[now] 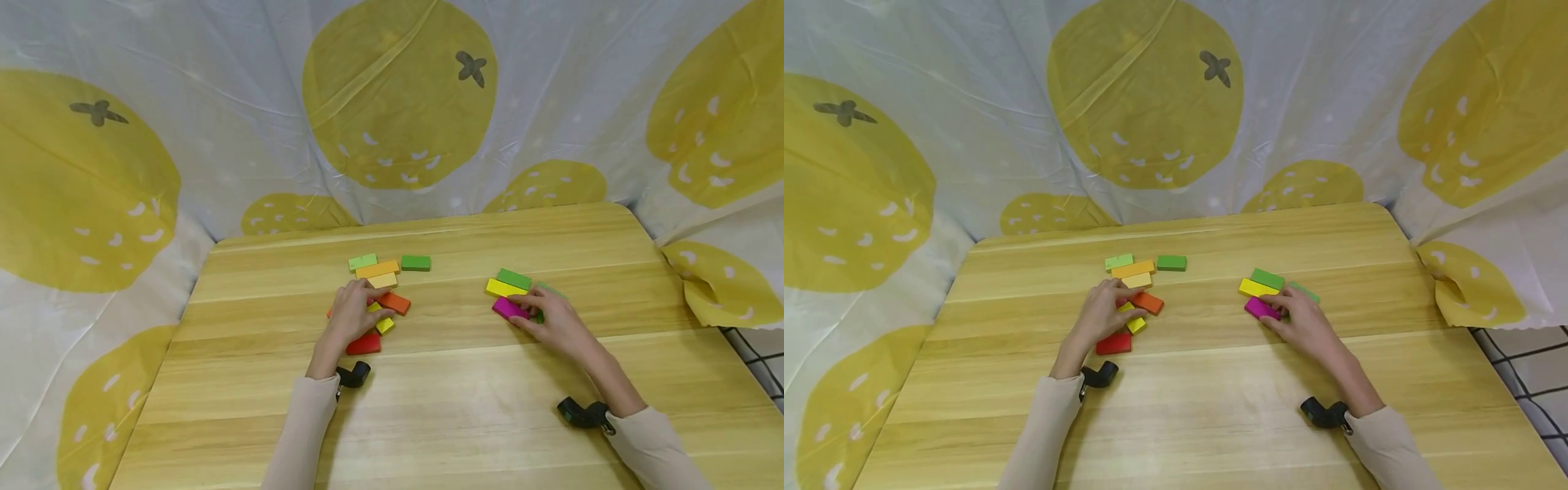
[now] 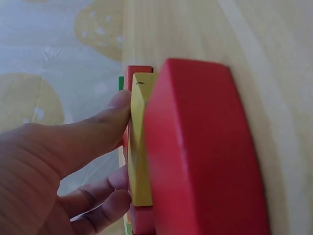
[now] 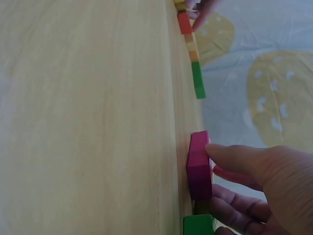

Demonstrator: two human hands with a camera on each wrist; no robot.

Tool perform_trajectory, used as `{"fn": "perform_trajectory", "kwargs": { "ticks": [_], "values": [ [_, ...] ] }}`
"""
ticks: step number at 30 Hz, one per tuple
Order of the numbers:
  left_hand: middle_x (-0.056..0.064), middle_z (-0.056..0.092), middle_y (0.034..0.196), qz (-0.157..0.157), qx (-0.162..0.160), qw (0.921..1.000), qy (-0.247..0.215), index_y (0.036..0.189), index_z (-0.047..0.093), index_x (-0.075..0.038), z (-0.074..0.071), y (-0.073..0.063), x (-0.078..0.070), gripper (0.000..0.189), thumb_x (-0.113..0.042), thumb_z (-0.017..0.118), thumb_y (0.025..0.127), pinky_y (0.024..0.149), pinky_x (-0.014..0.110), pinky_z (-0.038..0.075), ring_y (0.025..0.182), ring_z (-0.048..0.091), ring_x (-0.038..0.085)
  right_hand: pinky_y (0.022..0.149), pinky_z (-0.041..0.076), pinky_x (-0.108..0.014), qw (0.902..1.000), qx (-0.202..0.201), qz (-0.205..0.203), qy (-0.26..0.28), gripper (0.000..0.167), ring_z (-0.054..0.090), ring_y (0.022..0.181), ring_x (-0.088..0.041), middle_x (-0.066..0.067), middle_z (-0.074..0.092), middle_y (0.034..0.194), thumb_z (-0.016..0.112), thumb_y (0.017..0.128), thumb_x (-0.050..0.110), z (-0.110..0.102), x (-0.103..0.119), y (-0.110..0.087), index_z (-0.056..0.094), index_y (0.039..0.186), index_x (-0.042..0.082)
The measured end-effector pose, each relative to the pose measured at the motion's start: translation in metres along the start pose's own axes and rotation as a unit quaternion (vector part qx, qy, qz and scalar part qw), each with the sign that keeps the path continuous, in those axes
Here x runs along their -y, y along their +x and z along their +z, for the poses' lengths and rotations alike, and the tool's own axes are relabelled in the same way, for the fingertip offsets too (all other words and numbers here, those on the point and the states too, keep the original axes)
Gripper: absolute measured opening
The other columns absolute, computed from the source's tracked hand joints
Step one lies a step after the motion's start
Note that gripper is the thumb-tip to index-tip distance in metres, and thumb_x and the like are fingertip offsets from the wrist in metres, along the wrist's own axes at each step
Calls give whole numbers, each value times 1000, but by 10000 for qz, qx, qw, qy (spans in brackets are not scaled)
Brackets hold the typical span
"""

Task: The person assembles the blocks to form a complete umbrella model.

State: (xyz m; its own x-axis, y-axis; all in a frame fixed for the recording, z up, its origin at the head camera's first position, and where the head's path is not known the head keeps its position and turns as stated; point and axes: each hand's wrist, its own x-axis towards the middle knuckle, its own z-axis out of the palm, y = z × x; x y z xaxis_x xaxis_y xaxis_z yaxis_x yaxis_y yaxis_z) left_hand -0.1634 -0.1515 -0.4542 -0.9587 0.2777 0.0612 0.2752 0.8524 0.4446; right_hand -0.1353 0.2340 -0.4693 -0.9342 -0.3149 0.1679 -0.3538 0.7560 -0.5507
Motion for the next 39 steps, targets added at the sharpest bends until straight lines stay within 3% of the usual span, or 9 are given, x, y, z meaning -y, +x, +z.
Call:
{"fn": "perform_trajectory", "kwargs": {
  "ticks": [3,13,18,26,32,39],
  "values": [
    [8,70,97,48,93,9999,-27,125,76,-12,-1,4,0,46,-30,86,84,72,29,28,81,50,21,65,42,-22,10000,33,-19,-44,35,52,80,-15,-7,61,92,83,88,12,1,1,0,76,122,4],
    [3,75,96,269,485,9958,-732,112,82,-11,-3,17,6,29,-19,86,84,68,25,41,76,55,14,60,40,-20,9988,496,-22,56,44,48,74,-12,-4,57,87,81,90,16,2,6,7,71,130,0],
    [3,73,98,460,681,9918,-975,115,81,-11,-3,18,8,31,-19,84,85,73,25,45,79,56,13,59,40,-20,9980,597,-211,19,43,47,72,-11,-4,56,84,82,90,16,3,10,10,71,128,-2],
    [5,71,108,611,988,9841,-1340,128,75,-9,-4,17,6,41,-16,83,88,71,22,48,80,56,12,58,42,-19,9888,1342,-493,424,62,47,66,-5,1,63,83,88,83,21,0,13,13,65,134,-5],
    [5,71,105,767,1113,9796,-1488,120,79,-9,-4,17,4,33,-13,82,87,73,22,50,81,59,13,58,41,-19,9855,1486,-599,559,64,47,66,-5,4,66,85,90,81,23,3,12,16,65,134,-2],
    [4,72,106,861,1316,9754,-1547,117,80,-9,-5,18,2,33,-9,84,85,79,22,53,85,64,12,57,37,-19,9853,1531,-426,632,63,42,60,0,7,52,73,87,85,28,9,13,17,64,137,2]
  ]
}}
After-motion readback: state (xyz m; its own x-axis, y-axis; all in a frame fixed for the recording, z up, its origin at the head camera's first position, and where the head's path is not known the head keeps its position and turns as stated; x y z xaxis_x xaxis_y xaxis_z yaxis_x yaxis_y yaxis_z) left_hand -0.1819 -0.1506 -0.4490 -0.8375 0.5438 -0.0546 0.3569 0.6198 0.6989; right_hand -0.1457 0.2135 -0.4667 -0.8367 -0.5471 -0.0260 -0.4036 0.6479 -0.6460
